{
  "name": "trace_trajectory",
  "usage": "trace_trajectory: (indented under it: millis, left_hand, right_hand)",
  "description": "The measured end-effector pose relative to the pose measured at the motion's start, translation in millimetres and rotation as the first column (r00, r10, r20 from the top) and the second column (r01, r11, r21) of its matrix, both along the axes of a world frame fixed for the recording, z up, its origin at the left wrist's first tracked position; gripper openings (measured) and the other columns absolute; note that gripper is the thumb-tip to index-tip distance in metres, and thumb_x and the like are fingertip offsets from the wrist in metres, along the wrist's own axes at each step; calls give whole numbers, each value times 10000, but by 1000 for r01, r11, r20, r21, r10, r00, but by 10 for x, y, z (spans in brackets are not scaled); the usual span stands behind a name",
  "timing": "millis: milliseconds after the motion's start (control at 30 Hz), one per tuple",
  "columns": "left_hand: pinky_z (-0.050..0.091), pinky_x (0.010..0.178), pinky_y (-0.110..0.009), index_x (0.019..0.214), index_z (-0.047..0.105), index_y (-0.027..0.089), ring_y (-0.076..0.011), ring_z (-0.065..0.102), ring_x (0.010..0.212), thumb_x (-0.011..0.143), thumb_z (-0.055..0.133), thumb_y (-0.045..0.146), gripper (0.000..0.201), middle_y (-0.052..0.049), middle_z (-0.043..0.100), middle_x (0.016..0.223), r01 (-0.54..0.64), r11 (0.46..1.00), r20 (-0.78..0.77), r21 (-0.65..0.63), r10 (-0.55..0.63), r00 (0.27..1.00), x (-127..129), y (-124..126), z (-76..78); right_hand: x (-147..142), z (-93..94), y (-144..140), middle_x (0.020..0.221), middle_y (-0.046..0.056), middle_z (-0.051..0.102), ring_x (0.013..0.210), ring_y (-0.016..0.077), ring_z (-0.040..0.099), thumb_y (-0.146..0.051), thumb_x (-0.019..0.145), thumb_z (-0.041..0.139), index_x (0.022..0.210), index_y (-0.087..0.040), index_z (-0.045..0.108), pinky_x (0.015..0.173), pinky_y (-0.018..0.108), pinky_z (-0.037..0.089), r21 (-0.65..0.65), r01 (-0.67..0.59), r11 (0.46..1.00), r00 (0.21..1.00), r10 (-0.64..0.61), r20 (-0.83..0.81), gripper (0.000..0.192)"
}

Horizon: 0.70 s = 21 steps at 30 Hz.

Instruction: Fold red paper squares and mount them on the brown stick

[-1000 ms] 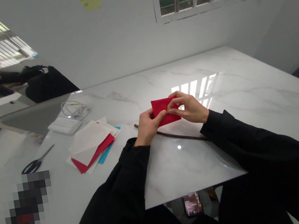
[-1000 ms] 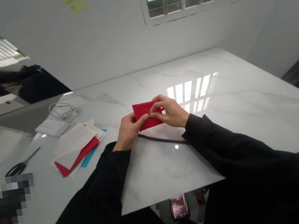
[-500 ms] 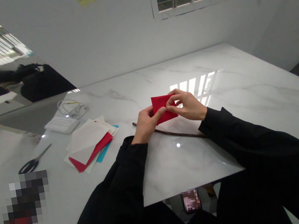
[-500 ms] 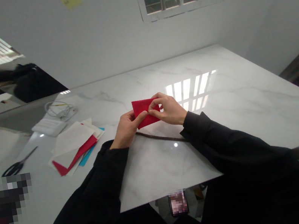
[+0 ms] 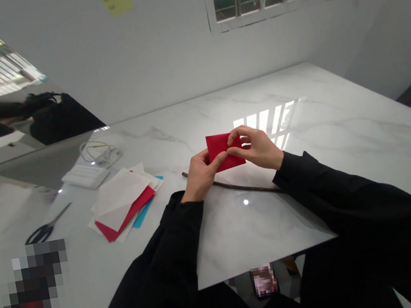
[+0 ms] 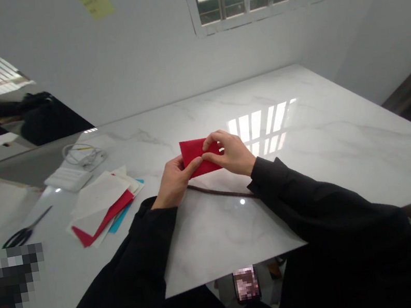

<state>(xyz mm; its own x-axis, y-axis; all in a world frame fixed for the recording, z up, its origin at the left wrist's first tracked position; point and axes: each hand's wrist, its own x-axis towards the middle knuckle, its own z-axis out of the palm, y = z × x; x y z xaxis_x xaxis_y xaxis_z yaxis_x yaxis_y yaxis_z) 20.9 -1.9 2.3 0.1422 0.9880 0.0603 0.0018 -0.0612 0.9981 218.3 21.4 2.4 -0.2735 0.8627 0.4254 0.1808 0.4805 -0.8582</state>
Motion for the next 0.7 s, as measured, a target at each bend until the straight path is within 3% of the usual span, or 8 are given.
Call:
trace_trajectory:
  millis: [167, 267, 567, 700]
  left_hand:
    - [592, 877, -367, 1119, 796, 114, -283, 758, 961, 778, 883, 535, 549, -121, 814, 1055, -1, 1000, 15, 31, 1, 1000, 0, -1, 9]
    - [594, 889, -363, 1139, 791, 114, -274, 760, 970, 801, 873, 515, 532, -123, 814, 1078, -1, 999, 30, 53, -1, 1000, 7, -6, 13]
    - [620, 869, -392, 1140, 793, 116, -278, 766, 933, 792, 869, 543, 557, -119, 817, 1047, -56, 992, -7, 110, 57, 998, 8, -10, 17]
    - [627, 869, -399, 1115, 803, 113, -284, 770, 934, 786, 881, 517, 527, -114, 819, 1019, -79, 991, -4, 109, 80, 997, 14, -12, 26]
  right_hand:
    - [-35, -4, -22, 1223, 95, 653, 912, 223, 728, -480, 839, 842, 1278, -256, 540, 748, 369, 671, -100, -20, 995, 990, 6, -139, 578]
    - [-44, -17, -31, 1159, 88, 684, 870, 234, 747, -542, 824, 851, 1395, -283, 474, 740, 393, 680, -133, -60, 989, 981, 34, -189, 732]
    - [-68, -32, -28, 996, 51, 746, 867, 251, 759, -520, 778, 893, 1267, -267, 528, 776, 412, 662, -166, -111, 980, 956, 59, -289, 660]
    - [-84, -27, -33, 983, 45, 744, 855, 230, 744, -467, 794, 882, 1171, -246, 581, 789, 401, 648, -145, -79, 986, 959, 35, -283, 531]
